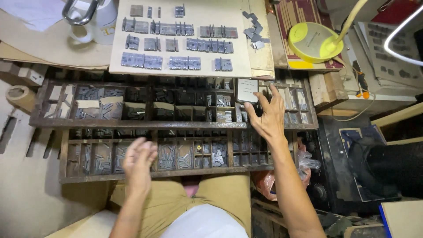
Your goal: Sorting and arranging individual metal type characters into a compartmentalized wooden type case.
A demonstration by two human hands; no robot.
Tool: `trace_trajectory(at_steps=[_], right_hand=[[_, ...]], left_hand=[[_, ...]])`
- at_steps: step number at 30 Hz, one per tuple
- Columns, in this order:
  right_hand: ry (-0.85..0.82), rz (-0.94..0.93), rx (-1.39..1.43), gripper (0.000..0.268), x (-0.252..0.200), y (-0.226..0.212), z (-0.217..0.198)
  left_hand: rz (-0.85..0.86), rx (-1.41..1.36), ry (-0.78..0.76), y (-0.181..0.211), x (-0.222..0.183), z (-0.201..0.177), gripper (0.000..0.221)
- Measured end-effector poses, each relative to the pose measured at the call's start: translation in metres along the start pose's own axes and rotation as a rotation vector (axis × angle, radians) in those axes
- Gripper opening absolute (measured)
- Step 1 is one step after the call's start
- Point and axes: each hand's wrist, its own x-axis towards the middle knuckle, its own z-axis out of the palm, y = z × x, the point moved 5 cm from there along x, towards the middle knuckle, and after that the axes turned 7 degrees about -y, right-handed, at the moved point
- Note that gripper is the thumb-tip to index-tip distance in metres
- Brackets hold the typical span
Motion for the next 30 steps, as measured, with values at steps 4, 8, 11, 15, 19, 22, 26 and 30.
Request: trace_trajectory(at_steps=[4,8,11,15,19,22,26,30], right_hand=[[-0.046,0.042,0.016,0.052,-0.002,-0.001,0.0],[0.067,0.002,0.173,0.055,-0.021,0.006,-0.008],[0.314,0.032,0.15,0.03,-0.06,0.057,-0.002],[0.513,0.562,0.38,0.035,-0.127,0.124,0.015],[0.098,1.01,1.205,0.068,-0.12,0.137,0.047],[0.094,0.973,1.518,0.1,-0.105,0.154,0.059],[0.347,1.012,1.461,0.042,-0.095,0.136,0.041],[0.421,1.027,1.474,0.041,-0.112,0.137,0.043]], left_hand=[[-0.011,-0.271,0.037,0.019,0.028,-0.045,0.042],[-0.006,-0.448,0.05,0.033,0.06,-0.068,0.024],[0.038,-0.412,0.023,0.041,0.085,-0.082,0.034],[0.135,-0.412,0.028,0.004,0.145,-0.118,0.101],[0.12,-0.33,0.211,-0.021,0.175,-0.116,0.077],[0.083,-0.331,0.291,-0.015,0.171,-0.108,0.082],[0.023,-0.25,0.311,0.015,0.138,-0.084,0.074],[0.008,-0.212,0.298,-0.009,0.124,-0.109,0.073]])
